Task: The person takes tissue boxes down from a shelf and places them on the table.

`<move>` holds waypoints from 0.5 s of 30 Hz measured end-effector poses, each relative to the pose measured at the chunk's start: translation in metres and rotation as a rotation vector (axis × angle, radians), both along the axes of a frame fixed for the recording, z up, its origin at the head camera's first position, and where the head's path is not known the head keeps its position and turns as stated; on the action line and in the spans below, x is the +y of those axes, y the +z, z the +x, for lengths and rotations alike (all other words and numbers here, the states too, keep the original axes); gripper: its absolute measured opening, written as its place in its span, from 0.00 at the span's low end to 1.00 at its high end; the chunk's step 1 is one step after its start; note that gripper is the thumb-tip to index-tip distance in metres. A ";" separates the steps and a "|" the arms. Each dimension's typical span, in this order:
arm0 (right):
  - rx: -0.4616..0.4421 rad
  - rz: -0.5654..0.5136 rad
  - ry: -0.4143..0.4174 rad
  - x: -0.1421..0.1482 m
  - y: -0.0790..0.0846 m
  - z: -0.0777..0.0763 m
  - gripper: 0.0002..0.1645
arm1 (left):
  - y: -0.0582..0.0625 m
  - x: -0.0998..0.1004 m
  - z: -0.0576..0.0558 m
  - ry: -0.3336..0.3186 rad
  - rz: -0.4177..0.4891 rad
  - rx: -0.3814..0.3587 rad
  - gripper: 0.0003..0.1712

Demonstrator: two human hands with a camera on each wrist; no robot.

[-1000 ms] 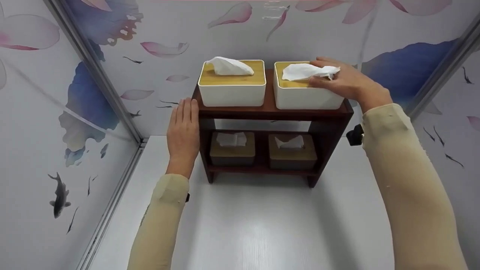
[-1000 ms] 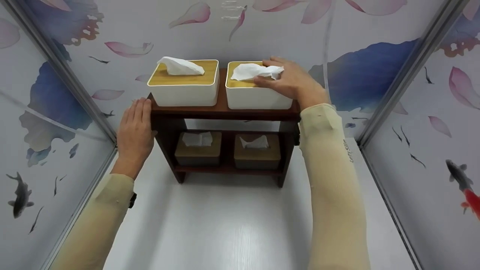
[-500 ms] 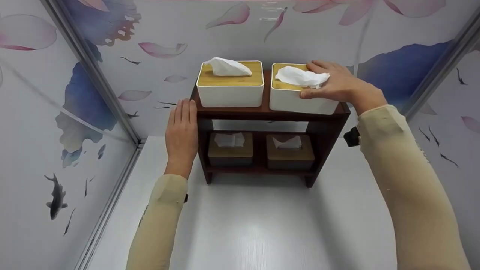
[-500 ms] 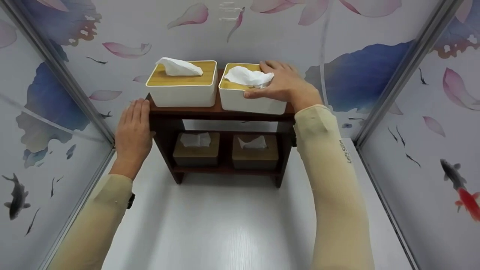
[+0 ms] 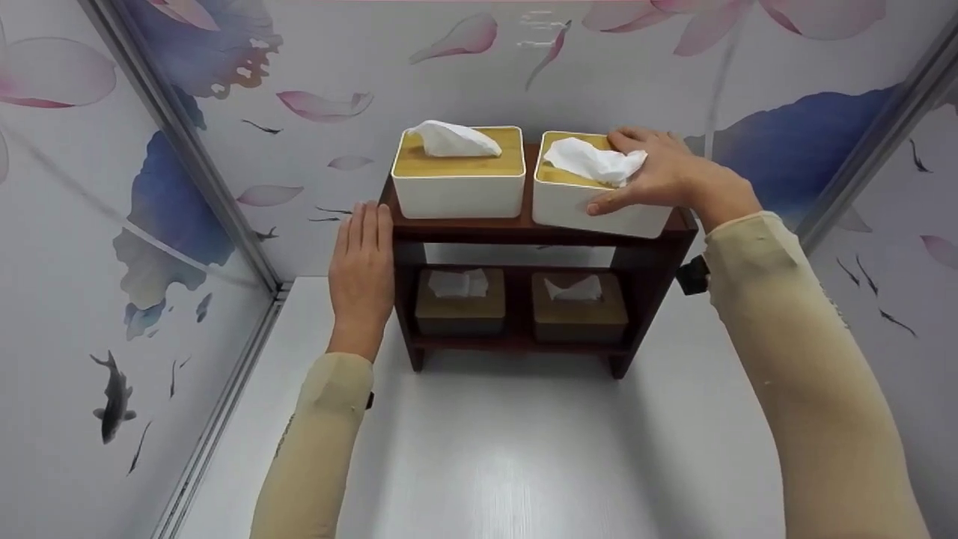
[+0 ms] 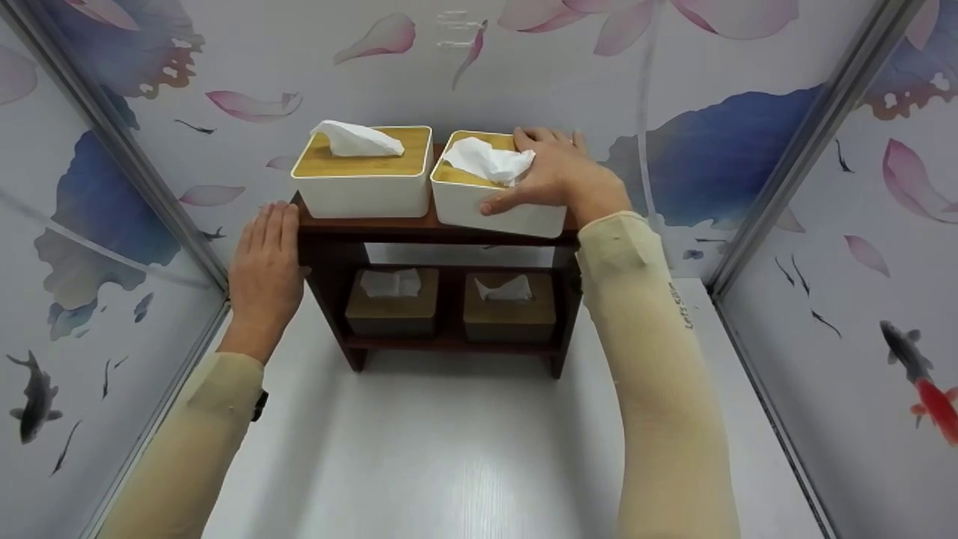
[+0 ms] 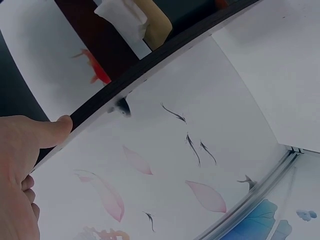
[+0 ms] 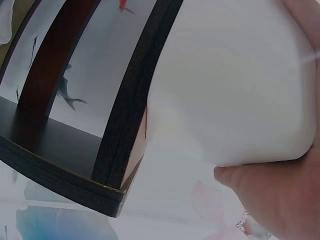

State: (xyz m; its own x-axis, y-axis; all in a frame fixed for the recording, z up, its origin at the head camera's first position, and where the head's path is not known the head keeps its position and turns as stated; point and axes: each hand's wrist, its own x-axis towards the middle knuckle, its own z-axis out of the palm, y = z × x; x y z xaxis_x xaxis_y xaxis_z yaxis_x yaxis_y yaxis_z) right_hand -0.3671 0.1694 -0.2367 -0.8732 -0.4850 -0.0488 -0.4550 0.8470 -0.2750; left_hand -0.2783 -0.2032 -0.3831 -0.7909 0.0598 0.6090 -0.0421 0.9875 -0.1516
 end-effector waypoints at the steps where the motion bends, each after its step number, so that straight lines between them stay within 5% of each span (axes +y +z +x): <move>1: 0.003 -0.006 -0.004 0.000 0.000 0.001 0.74 | 0.000 0.000 0.000 -0.001 0.002 0.000 0.39; 15: 0.057 -0.054 0.034 0.006 -0.001 0.010 0.69 | -0.001 -0.001 -0.001 -0.012 0.010 0.031 0.36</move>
